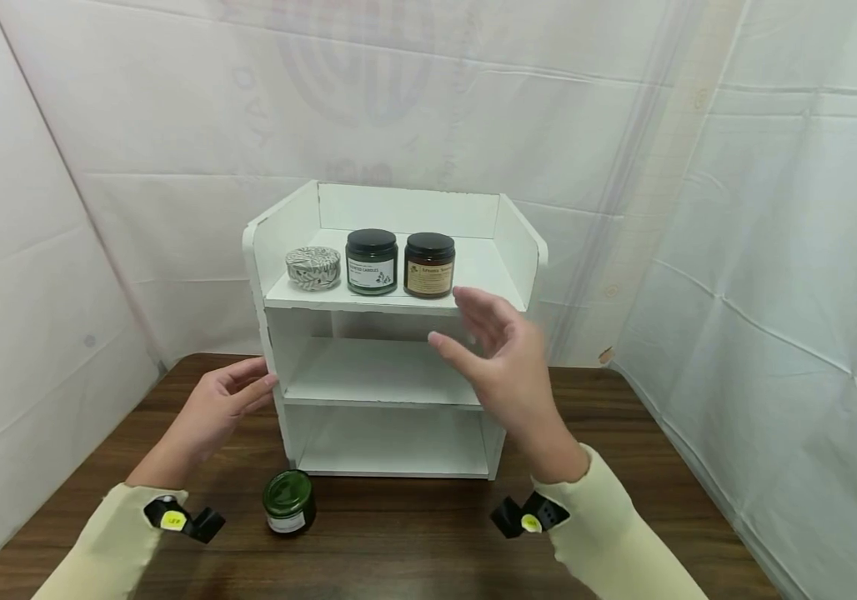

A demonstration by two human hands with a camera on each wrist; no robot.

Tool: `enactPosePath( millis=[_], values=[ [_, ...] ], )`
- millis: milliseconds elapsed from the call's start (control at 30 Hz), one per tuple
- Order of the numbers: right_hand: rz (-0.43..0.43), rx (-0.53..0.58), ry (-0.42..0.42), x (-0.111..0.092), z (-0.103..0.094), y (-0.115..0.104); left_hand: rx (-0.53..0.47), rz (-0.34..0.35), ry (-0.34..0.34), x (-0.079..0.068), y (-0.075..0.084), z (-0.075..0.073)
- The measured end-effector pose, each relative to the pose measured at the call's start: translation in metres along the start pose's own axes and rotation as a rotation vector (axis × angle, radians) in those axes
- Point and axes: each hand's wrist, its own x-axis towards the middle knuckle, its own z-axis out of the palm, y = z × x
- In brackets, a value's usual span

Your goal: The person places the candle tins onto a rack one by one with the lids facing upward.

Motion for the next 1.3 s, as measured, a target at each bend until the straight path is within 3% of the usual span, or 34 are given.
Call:
enactPosePath(
  millis=[333,700,1033,1300],
  values=[
    [-0.056,0.044,-0.053,-0.034,0.014,0.025,-0.02,0.018,0.0,0.002,-0.002,0.0],
    [-0.09,0.057,-0.071,-0.056,0.029,0.056,-0.024,0.035,-0.009,0.003,-0.003,0.0],
    [-0.07,0.154,-0.078,-0.076,0.05,0.088,-0.015,0.02,-0.002,0.001,-0.001,0.0],
    [-0.048,0.15,-0.099,-0.09,0.065,0.111,-0.023,0.021,0.002,0.001,0.0,0.001]
  ],
)
